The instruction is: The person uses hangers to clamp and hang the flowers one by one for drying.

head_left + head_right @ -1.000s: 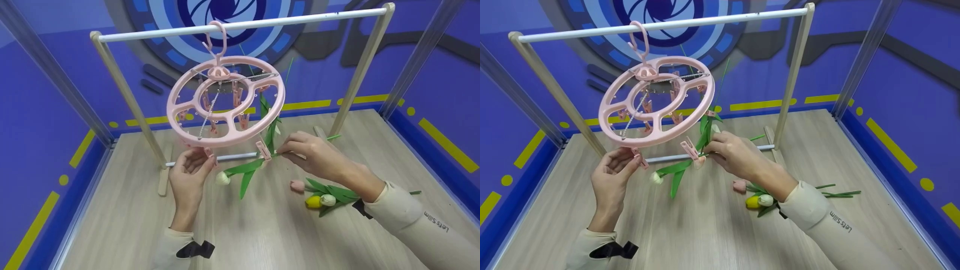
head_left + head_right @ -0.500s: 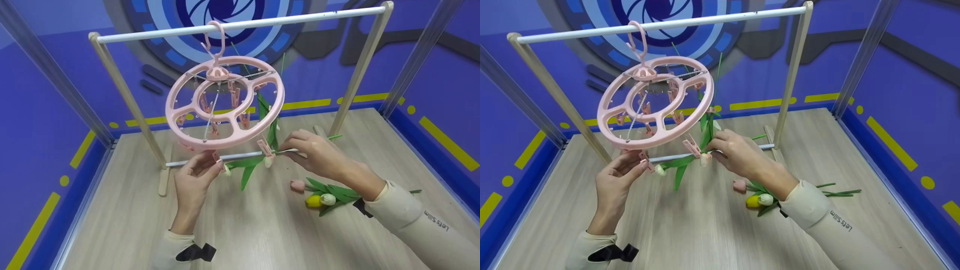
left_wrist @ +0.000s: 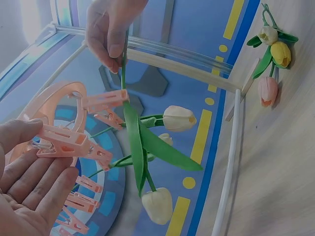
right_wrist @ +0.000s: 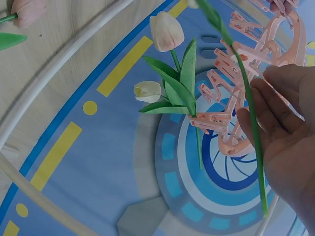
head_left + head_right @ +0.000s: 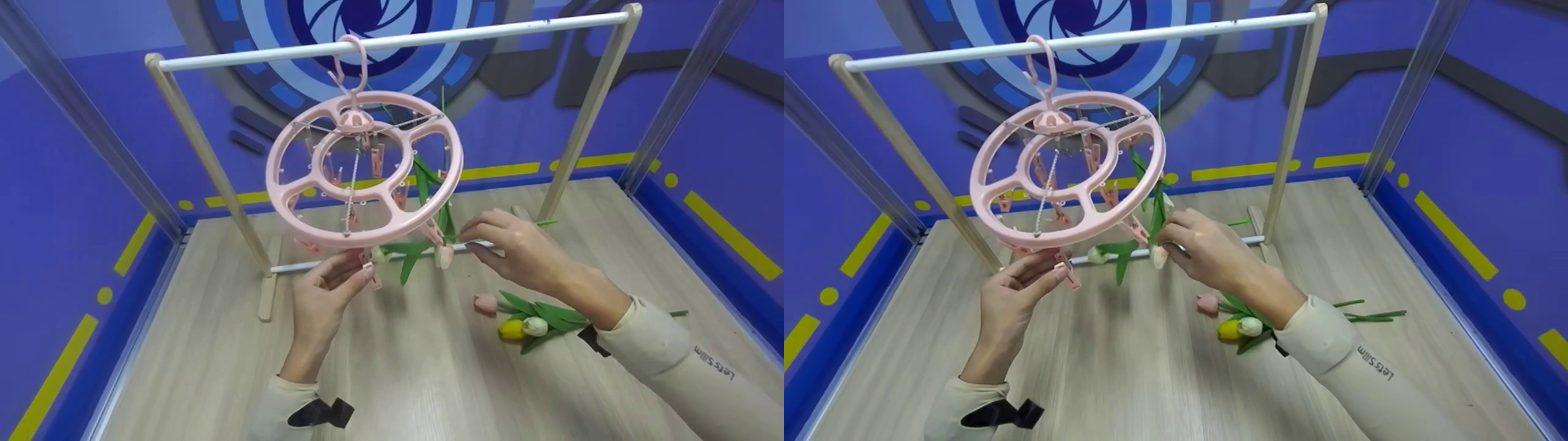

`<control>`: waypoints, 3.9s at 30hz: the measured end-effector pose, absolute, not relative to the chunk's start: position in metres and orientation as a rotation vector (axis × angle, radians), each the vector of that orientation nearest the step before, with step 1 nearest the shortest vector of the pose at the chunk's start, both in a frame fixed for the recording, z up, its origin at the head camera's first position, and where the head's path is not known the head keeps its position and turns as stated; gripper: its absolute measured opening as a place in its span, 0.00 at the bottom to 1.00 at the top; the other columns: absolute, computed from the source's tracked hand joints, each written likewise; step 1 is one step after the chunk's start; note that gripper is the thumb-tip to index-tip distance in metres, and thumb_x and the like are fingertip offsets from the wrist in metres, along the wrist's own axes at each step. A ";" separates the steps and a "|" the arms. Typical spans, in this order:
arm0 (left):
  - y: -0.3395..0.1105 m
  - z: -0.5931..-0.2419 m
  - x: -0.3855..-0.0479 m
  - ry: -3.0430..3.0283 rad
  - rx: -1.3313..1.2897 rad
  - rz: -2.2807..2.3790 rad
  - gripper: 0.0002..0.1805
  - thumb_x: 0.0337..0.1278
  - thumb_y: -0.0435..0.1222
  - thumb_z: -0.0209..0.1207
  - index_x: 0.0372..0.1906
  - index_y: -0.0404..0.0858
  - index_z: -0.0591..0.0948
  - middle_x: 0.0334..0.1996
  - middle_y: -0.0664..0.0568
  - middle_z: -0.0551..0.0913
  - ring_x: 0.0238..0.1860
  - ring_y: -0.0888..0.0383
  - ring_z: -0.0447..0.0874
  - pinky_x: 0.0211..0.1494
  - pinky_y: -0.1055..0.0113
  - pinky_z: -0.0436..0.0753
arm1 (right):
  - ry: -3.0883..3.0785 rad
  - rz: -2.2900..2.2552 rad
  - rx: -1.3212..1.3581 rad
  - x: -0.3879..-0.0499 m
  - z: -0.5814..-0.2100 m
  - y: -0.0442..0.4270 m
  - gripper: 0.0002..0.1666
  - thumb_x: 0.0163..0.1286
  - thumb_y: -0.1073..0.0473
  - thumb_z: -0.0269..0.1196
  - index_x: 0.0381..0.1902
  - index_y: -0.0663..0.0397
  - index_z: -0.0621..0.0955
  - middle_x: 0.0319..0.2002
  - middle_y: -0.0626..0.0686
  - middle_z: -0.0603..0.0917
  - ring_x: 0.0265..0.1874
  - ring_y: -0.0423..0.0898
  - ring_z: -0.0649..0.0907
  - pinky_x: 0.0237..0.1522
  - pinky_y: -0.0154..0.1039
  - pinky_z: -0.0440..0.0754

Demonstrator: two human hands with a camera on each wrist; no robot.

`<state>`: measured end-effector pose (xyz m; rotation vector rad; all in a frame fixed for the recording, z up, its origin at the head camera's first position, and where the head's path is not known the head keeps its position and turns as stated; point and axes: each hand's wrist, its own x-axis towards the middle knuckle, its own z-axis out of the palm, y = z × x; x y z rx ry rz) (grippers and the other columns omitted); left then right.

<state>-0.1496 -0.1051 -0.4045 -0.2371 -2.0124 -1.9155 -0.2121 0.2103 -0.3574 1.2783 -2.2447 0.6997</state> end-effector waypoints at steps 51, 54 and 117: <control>-0.106 -0.409 -0.152 -1.991 -0.239 -1.809 0.14 0.68 0.26 0.68 0.55 0.27 0.85 0.46 0.43 0.90 0.46 0.51 0.90 0.52 0.64 0.89 | -2.626 0.701 0.877 -0.218 -0.438 0.358 0.16 0.64 0.74 0.74 0.47 0.53 0.89 0.41 0.47 0.89 0.39 0.42 0.87 0.41 0.33 0.87; -0.105 -0.408 -0.153 -1.980 -0.240 -1.825 0.14 0.67 0.26 0.69 0.55 0.26 0.85 0.46 0.42 0.90 0.45 0.50 0.91 0.51 0.64 0.89 | -2.656 0.692 0.846 -0.217 -0.447 0.369 0.16 0.65 0.74 0.74 0.48 0.54 0.90 0.41 0.46 0.89 0.38 0.42 0.87 0.40 0.43 0.90; -0.104 -0.407 -0.153 -1.983 -0.250 -1.830 0.14 0.67 0.25 0.68 0.56 0.27 0.84 0.47 0.43 0.90 0.49 0.52 0.90 0.55 0.63 0.88 | -2.665 0.547 0.864 -0.226 -0.490 0.417 0.21 0.55 0.79 0.77 0.33 0.48 0.85 0.33 0.42 0.84 0.32 0.45 0.86 0.34 0.48 0.88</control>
